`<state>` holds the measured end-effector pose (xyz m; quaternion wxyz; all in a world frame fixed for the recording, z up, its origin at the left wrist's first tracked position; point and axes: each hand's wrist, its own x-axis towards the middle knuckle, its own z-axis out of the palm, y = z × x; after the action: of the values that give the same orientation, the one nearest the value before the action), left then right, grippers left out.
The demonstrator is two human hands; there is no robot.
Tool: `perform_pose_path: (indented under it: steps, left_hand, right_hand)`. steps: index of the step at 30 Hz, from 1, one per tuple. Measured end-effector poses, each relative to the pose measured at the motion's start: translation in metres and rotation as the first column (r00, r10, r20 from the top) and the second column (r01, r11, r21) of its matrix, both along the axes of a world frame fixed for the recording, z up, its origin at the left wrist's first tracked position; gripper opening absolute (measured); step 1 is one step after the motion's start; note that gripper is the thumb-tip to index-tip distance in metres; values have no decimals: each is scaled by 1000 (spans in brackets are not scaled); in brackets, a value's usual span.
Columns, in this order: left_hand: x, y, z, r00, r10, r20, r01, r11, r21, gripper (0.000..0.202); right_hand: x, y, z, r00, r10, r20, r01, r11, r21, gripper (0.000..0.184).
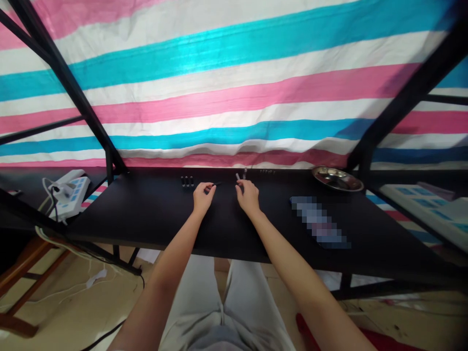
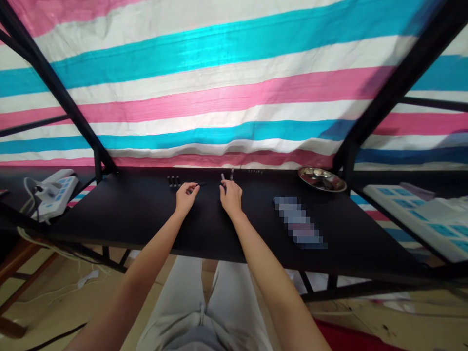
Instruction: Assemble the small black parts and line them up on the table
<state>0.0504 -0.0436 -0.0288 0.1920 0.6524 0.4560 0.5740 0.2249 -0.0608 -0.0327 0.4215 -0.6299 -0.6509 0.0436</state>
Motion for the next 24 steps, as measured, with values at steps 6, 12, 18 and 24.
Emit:
perform_pose_path:
  steps: [6, 12, 18, 24]
  left_hand:
    - [1, -1, 0, 998, -64, -9, 64, 997, -44, 13]
    - [2, -2, 1, 996, -90, -24, 89, 995, -51, 13]
    - [3, -1, 1, 997, -77, 23, 78, 995, -62, 13]
    - [2, 1, -1, 995, -69, 76, 75, 993, -88, 15]
  right_hand:
    - [4, 6, -8, 915, 100, -391, -78, 994, 70, 23]
    - [1, 11, -12, 821, 234, -521, -197, 972, 126, 24]
    - [1, 10, -8, 794, 257, -551, -222, 966, 131, 25]
    - [0, 9, -5, 728, 299, -617, -261, 953, 153, 28]
